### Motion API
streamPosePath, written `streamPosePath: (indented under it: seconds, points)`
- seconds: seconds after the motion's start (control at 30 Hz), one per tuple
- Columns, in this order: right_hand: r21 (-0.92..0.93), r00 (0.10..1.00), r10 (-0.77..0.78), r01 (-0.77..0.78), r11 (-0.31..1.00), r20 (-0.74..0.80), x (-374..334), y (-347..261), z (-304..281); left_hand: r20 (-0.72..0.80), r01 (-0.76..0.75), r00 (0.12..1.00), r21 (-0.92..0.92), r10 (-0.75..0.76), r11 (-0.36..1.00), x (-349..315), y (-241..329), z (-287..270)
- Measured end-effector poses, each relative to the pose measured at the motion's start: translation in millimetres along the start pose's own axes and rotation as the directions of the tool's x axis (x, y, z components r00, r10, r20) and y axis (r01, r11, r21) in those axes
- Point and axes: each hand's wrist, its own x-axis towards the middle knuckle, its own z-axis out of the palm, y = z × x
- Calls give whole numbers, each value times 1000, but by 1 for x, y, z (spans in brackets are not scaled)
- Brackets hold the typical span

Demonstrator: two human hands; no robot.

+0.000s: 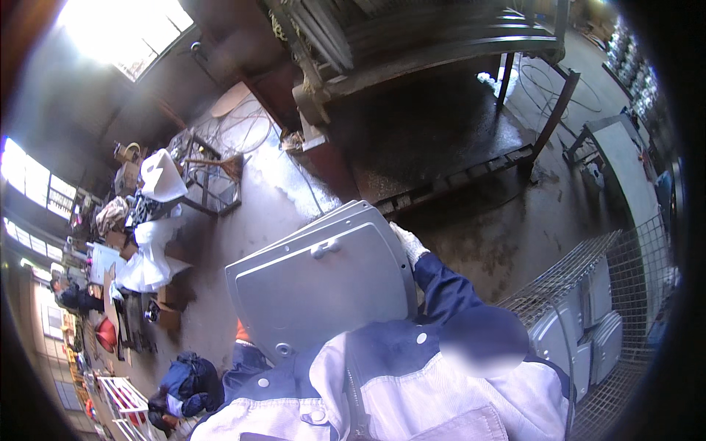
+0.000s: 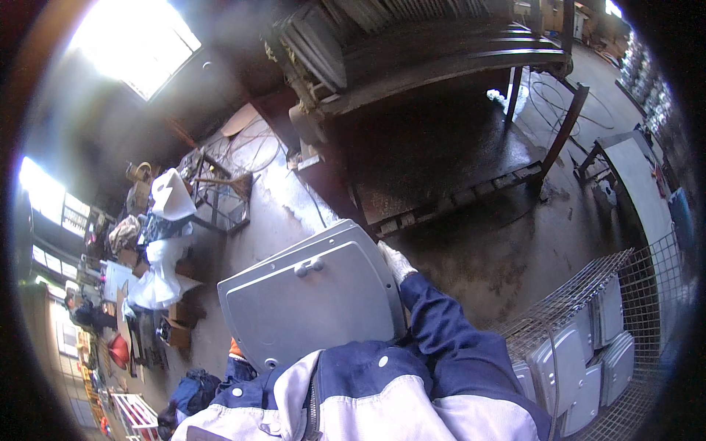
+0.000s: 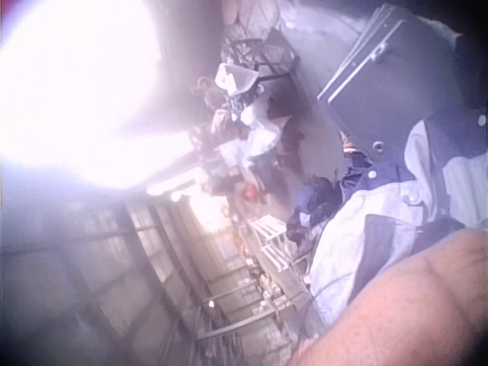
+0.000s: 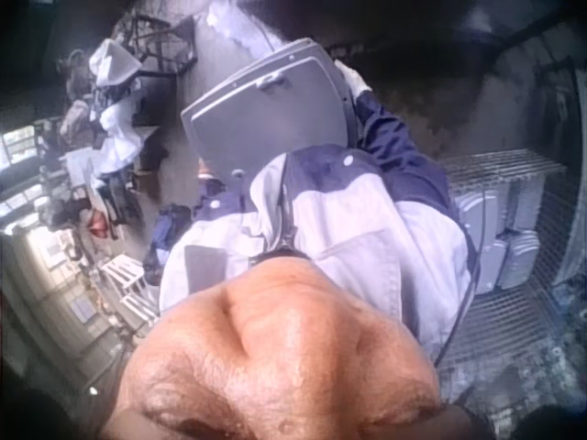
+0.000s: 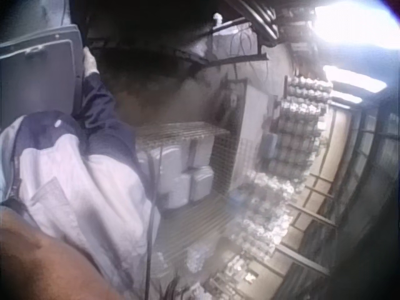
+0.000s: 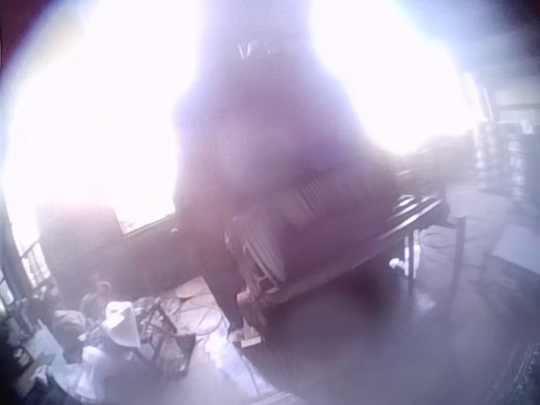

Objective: The person repeatedly picks up gray metal panels from a metal rack and stacks them onto a nearby rack. The person handles the panels one at a time, carrying them across the floor and placing them in a vertical stack.

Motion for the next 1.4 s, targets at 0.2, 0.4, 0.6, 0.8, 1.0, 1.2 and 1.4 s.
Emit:
streamPosePath:
  seconds: [0.2, 0.4, 0.6, 0.8, 1.0, 1.2, 1.4]
  points:
    - [368, 989, 139, -148, 918, 51, 3, -67, 16, 116, -5, 993, 45, 0, 999, 65, 42, 53]
    - [402, 998, 35, -12, 916, -50, 30, -106, 15, 262, -46, 965, 85, 23, 995, 139, 73, 97]
    - [420, 990, -48, 101, 902, -134, 43, -144, -7, 439, -234, 891, 220, 118, 947, 188, 76, 148]
    - [383, 987, -39, 97, 919, -157, 35, -192, -65, 454, 158, 886, -108, -93, 982, 198, 57, 229]
    - [200, 995, -57, 72, 977, -82, 65, -272, -156, 347, 169, 933, -194, -93, 966, 179, -13, 316]
    - [-37, 999, 44, -43, 998, 20, 111, -319, -202, 263, 131, 964, -401, -23, 907, 129, -82, 357]
    - [-170, 943, 267, -235, 957, 198, 152, -310, -199, -163, -201, 975, -359, 151, 911, 56, -137, 369]
